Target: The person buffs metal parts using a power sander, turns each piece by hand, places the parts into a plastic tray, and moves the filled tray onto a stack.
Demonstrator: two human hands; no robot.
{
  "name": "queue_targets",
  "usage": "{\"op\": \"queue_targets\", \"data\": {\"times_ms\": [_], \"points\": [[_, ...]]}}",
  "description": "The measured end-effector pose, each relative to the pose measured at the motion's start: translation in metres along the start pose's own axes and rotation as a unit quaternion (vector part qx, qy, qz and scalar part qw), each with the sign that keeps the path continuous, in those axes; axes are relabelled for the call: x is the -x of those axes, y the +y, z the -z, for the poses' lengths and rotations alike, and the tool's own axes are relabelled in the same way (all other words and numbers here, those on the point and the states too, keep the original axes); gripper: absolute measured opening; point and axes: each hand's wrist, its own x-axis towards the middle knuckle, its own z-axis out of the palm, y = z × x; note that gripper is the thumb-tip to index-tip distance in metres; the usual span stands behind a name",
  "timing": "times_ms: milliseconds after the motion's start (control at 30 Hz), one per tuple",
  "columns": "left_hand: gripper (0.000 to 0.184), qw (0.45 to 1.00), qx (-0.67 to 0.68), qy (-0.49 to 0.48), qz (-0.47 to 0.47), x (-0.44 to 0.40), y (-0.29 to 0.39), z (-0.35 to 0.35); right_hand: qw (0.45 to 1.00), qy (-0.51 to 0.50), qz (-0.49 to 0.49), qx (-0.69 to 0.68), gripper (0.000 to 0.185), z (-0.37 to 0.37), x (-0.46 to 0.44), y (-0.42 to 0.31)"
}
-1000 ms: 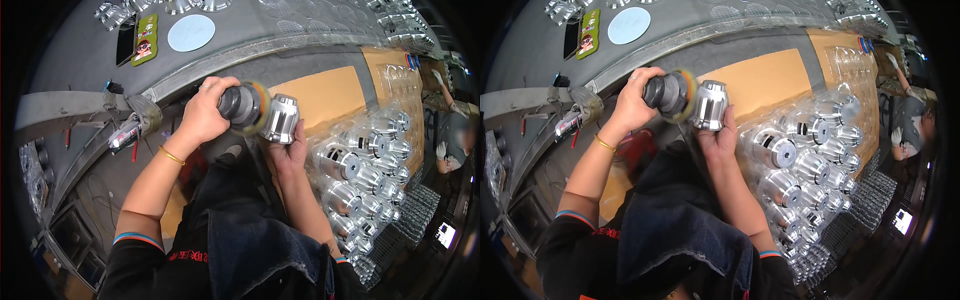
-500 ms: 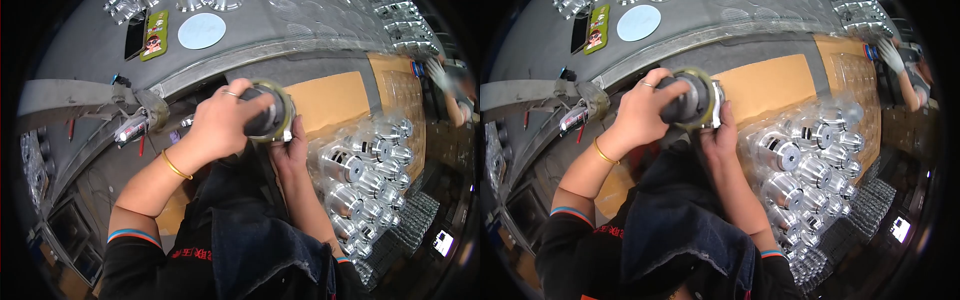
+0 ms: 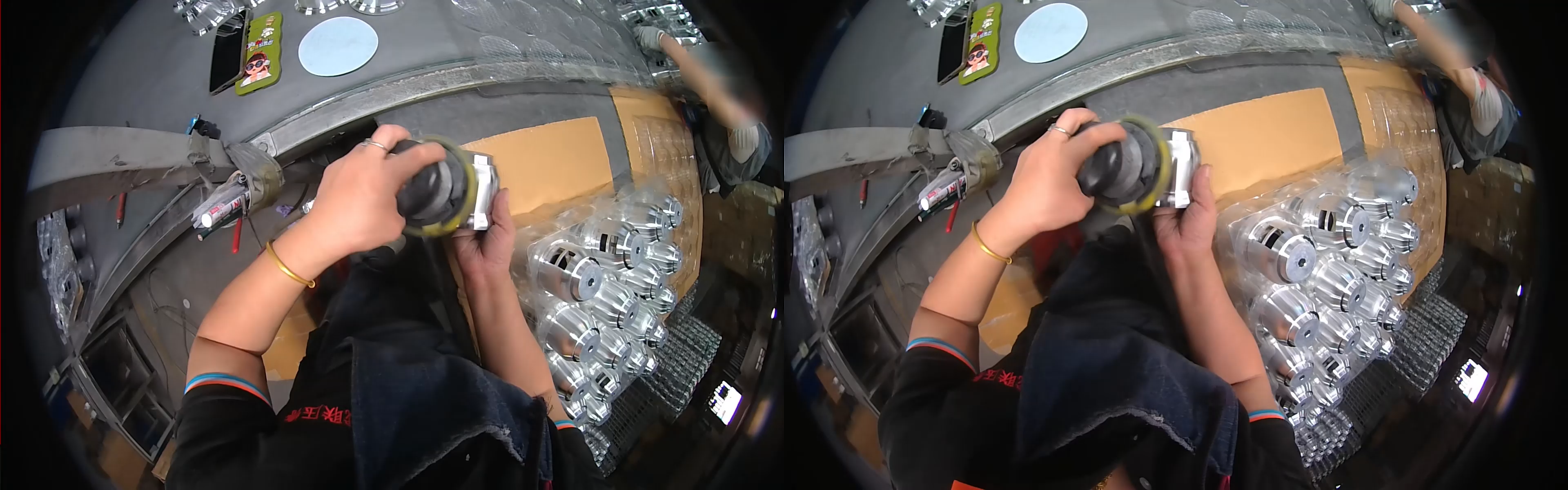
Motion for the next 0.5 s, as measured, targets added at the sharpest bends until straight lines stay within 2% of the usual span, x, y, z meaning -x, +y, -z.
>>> {"op": "queue_targets", "data": {"times_ms": [33,200,300,500], "points": [[0.061,0.999,-0.037,-0.009,-0.012,0.000,0.008,0.004,0.999,0.022,-0.001,0.026,0.044,-0.006,0.001,0.003],[0.063,0.992,-0.105,-0.027,-0.068,0.002,0.019,0.006,0.997,-0.016,-0.033,0.072,0.037,-0.014,0.003,0.009],[0.063,0.994,-0.089,0.005,-0.059,0.003,0.011,0.005,0.996,0.019,-0.026,0.081,0.037,-0.015,0.004,0.008],[0.067,0.997,-0.026,0.061,-0.040,0.009,-0.025,-0.015,0.999,0.012,-0.029,0.040,0.035,-0.002,-0.006,0.002]]}}
